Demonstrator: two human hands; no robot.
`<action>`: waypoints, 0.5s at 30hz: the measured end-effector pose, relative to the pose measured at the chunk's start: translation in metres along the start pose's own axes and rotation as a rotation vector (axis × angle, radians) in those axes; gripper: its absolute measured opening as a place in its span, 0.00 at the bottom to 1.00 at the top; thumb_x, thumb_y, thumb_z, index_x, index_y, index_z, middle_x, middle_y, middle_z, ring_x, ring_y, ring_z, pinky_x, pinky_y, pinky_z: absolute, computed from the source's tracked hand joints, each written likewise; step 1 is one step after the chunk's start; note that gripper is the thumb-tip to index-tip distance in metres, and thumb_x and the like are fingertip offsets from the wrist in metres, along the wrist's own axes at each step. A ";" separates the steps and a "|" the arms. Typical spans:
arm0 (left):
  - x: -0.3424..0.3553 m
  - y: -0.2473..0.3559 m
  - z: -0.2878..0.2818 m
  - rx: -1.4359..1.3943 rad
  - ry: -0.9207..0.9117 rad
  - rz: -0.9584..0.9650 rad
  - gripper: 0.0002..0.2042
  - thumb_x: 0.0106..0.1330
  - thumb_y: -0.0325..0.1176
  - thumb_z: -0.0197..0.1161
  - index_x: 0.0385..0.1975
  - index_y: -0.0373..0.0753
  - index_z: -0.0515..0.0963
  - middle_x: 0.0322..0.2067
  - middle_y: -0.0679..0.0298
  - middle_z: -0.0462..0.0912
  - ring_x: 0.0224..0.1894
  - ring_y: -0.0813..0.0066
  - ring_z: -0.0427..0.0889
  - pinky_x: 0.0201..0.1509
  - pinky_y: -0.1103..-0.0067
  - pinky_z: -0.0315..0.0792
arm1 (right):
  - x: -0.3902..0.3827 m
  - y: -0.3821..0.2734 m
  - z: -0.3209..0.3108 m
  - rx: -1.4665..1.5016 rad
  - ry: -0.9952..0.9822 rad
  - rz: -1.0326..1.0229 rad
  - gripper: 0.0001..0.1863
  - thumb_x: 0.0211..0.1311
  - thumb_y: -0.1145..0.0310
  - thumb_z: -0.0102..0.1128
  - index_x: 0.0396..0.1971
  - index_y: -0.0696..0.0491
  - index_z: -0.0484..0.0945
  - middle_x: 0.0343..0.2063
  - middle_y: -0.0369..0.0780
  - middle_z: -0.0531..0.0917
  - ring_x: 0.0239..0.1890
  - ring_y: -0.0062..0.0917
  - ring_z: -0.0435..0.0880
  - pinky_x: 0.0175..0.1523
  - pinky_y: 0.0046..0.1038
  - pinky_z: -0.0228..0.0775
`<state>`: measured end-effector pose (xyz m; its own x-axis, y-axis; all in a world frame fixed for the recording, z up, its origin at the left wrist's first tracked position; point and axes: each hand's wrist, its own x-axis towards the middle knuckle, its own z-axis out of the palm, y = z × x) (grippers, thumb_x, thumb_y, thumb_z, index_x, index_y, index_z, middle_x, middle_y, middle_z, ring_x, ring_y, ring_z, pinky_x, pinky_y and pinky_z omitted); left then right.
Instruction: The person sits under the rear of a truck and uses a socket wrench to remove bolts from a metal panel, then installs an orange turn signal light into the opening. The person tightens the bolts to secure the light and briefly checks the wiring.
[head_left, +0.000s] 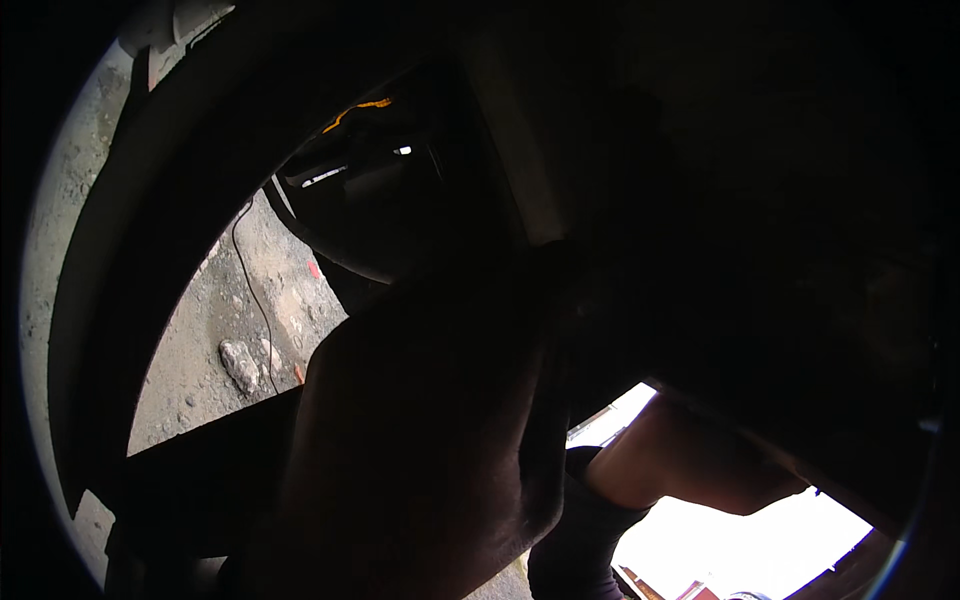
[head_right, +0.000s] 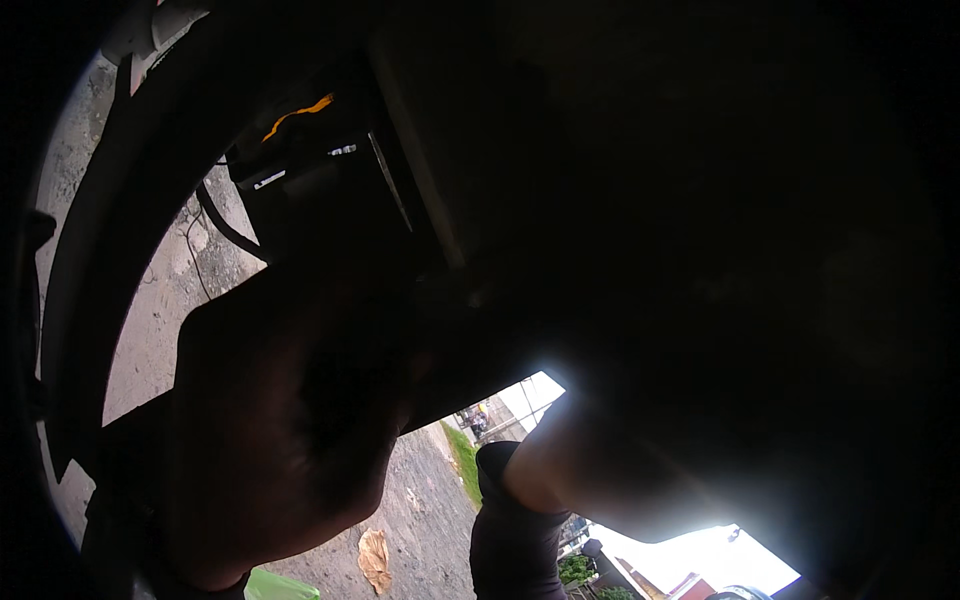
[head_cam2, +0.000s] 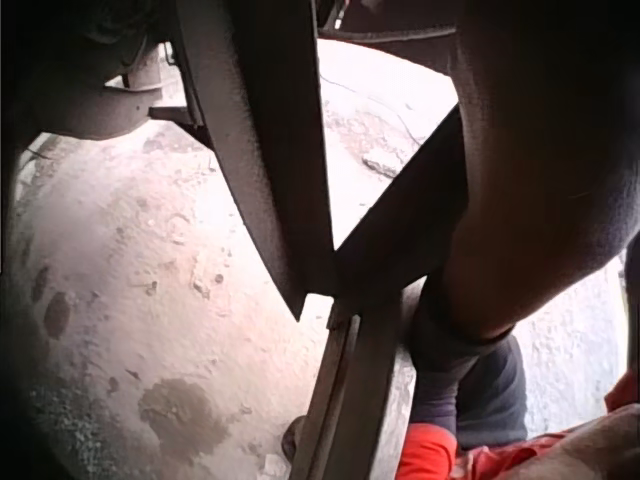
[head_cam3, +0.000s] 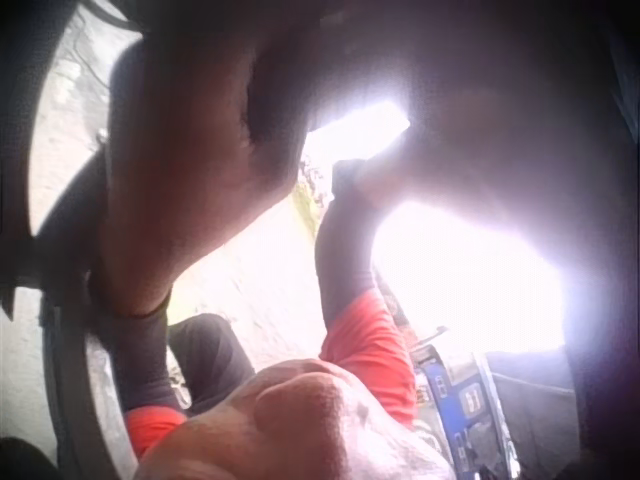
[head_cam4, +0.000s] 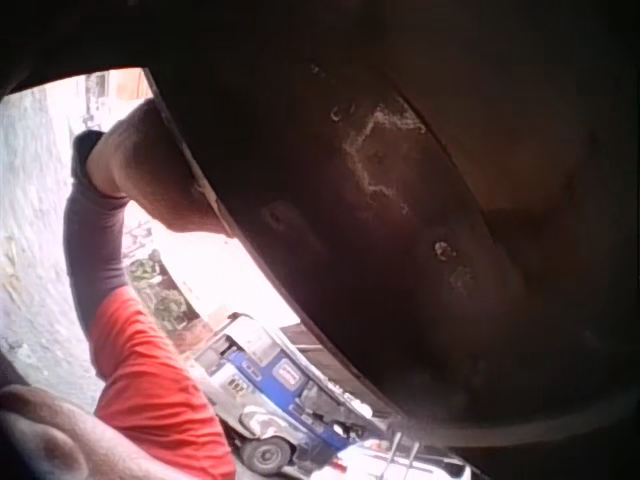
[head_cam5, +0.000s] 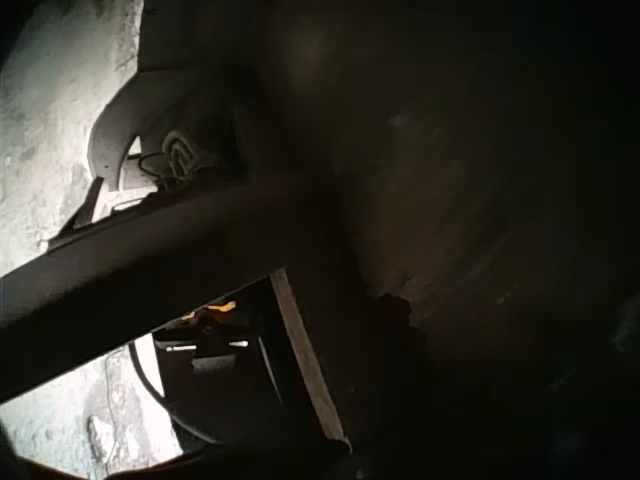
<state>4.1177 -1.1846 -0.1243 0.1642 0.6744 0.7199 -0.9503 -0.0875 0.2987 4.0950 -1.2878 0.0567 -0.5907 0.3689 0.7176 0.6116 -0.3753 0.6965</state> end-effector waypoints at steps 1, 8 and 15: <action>-0.003 0.003 -0.007 0.030 -0.025 -0.022 0.18 0.62 0.22 0.69 0.53 0.32 0.79 0.33 0.52 0.86 0.27 0.65 0.88 0.31 0.76 0.78 | -0.004 -0.002 -0.001 0.018 0.012 0.017 0.23 0.68 0.54 0.51 0.50 0.59 0.72 0.46 0.45 0.75 0.45 0.35 0.73 0.50 0.36 0.63; 0.002 -0.023 0.001 -0.110 0.056 0.034 0.19 0.59 0.21 0.66 0.52 0.34 0.79 0.37 0.50 0.85 0.37 0.54 0.89 0.40 0.69 0.81 | -0.006 -0.007 0.012 0.055 0.000 0.029 0.25 0.70 0.53 0.47 0.54 0.59 0.70 0.50 0.46 0.73 0.50 0.37 0.71 0.55 0.39 0.61; 0.001 -0.009 0.001 -0.139 0.065 -0.039 0.21 0.60 0.20 0.66 0.55 0.34 0.78 0.43 0.49 0.85 0.41 0.49 0.88 0.44 0.66 0.82 | -0.009 -0.014 0.008 0.140 0.019 0.087 0.27 0.71 0.53 0.43 0.58 0.59 0.67 0.54 0.48 0.71 0.55 0.40 0.70 0.59 0.42 0.59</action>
<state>4.1272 -1.1839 -0.1256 0.1888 0.7215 0.6661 -0.9717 0.0391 0.2331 4.0967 -1.2791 0.0405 -0.5409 0.3237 0.7763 0.7276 -0.2830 0.6249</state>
